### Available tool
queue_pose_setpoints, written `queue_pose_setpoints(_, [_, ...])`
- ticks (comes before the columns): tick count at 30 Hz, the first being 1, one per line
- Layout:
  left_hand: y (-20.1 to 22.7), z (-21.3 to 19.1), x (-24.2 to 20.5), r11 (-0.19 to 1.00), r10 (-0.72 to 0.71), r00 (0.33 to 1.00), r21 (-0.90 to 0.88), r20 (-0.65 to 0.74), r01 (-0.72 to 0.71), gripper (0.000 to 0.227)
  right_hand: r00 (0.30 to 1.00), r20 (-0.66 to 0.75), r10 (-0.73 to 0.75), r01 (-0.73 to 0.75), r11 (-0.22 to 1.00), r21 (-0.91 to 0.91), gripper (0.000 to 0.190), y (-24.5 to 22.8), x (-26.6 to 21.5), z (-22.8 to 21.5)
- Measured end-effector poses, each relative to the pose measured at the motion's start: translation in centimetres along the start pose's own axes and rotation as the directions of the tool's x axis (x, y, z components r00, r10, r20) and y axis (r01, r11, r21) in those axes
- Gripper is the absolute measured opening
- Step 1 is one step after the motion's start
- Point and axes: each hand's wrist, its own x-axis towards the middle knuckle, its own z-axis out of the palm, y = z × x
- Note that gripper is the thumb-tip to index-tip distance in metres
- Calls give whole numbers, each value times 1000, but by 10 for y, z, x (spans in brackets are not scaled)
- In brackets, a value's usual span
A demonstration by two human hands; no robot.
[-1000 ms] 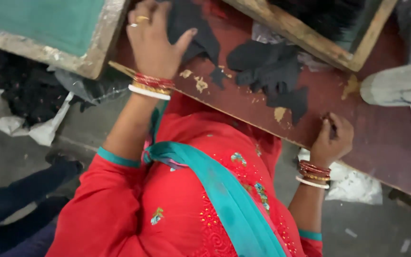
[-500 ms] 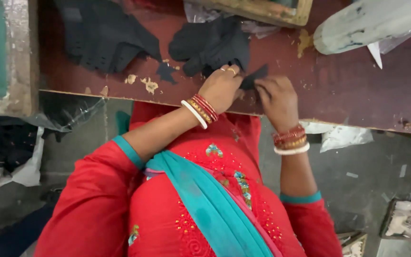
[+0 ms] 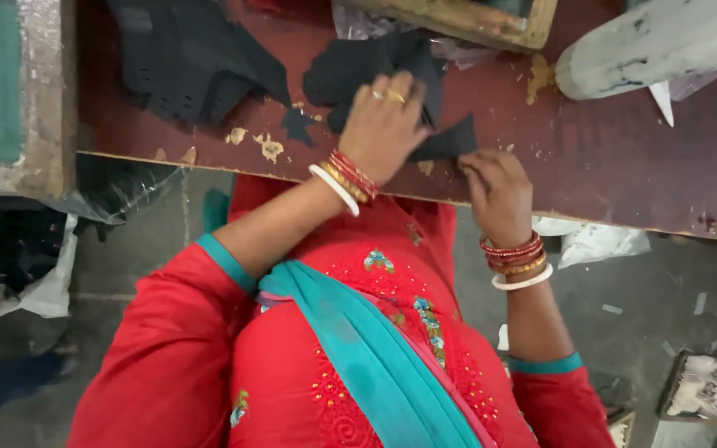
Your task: The person repeatedly picks up black fabric pieces from a wooden tray, places them on a worktable, and uses a small handheld tool to trim or scrape the edges. After processing each piece, the person returns it to the tray and repeats the cycle with the next piece.
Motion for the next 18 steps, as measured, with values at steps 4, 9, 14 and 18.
queue_pose_setpoints(4, [-35, 28, -13, 969, -42, 994, 248, 101, 16, 36, 998, -60, 7, -6, 1000, 5, 17, -7, 11, 3])
queue_pose_setpoints(9, [-18, -10, 1, 972, -165, 986, -167, 12, 165, 46, 987, -155, 29, -35, 999, -34, 19, 5, 15, -13])
queue_pose_setpoints(14, [8, 38, -29, 935, -83, 973, -322, 213, 150, 45, 977, -181, 115, -104, 992, 69, 18, 6, 17, -16])
queue_pose_setpoints(18, [12, 44, -30, 900, -133, 937, -356, 322, 251, 46, 999, -39, 9, -8, 999, 36, 16, 13, 13, -3])
